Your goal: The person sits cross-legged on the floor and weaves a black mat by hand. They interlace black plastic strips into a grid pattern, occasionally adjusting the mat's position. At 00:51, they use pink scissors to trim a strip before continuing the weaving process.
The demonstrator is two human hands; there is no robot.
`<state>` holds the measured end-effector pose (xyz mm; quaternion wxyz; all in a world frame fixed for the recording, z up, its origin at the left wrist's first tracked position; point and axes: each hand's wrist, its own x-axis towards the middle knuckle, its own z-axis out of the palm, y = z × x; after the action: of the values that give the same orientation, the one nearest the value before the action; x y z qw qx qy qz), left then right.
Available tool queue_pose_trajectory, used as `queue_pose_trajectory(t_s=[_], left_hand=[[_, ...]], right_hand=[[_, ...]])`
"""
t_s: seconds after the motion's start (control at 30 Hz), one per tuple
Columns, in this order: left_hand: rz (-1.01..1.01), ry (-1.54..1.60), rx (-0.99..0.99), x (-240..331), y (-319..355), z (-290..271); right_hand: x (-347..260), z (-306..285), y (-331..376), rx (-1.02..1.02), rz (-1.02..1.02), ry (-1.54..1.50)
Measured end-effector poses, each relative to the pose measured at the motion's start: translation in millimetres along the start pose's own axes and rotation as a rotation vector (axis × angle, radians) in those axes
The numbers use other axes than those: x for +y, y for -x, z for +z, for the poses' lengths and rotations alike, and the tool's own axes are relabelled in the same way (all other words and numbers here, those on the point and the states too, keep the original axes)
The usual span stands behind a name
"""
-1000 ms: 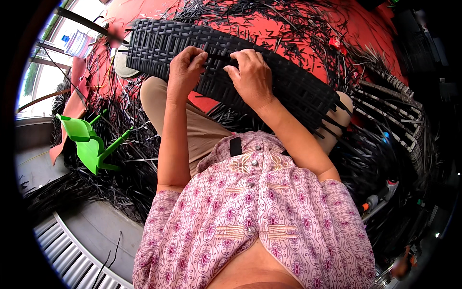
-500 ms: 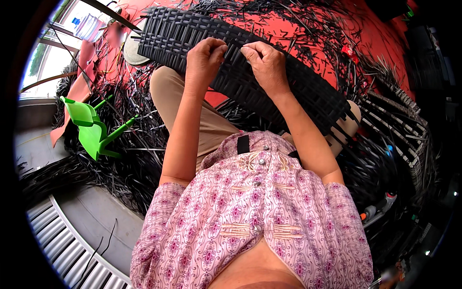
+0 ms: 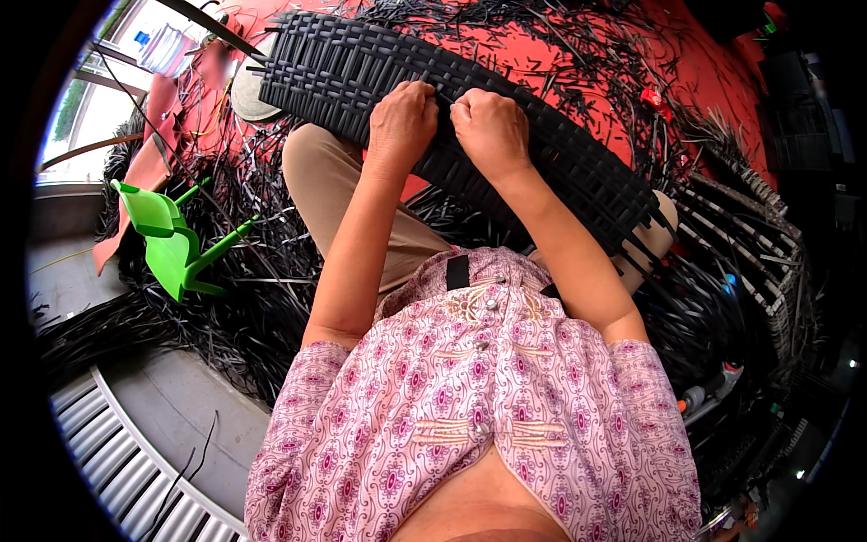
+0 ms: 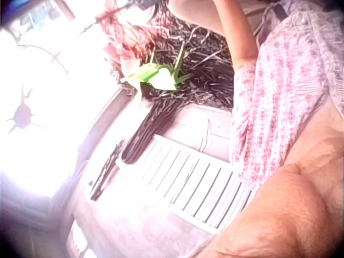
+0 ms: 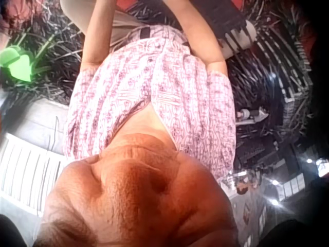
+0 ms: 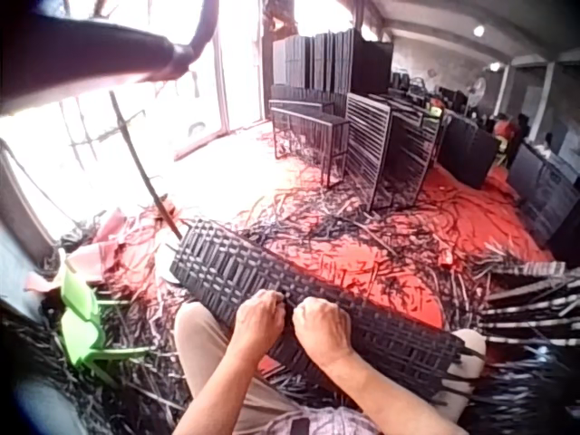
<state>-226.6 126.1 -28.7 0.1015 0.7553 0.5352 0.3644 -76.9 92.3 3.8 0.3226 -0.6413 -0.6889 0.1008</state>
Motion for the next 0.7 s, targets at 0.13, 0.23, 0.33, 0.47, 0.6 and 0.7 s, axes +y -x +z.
queue_pose_trajectory(t_s=[0.13,0.23,0.33,0.47,0.6,0.7], left_hand=[[-0.004,0.016,-0.002,-1.0,0.7,0.4],[-0.014,0.043,-0.016,-1.3,0.2,-0.5],[-0.013,0.075,-0.020,-1.4,0.1,-1.4],[0.003,0.090,-0.071,-3.2,-2.3,-6.2],[0.043,0.110,-0.179,-7.3,-11.1,-14.6],[0.026,0.110,-0.201,-8.5,-11.2,-19.3]], right_hand=[[-2.3,1.3,-1.6,-0.003,0.005,0.028],[-5.7,2.5,-2.9,-0.009,0.006,0.048],[-8.9,4.4,-6.5,-0.040,0.005,0.084],[-9.9,7.8,-14.1,-0.067,-0.009,0.153],[-7.1,8.4,-13.8,-0.071,0.003,0.105],[-4.5,6.3,-7.2,-0.026,-0.046,0.007]])
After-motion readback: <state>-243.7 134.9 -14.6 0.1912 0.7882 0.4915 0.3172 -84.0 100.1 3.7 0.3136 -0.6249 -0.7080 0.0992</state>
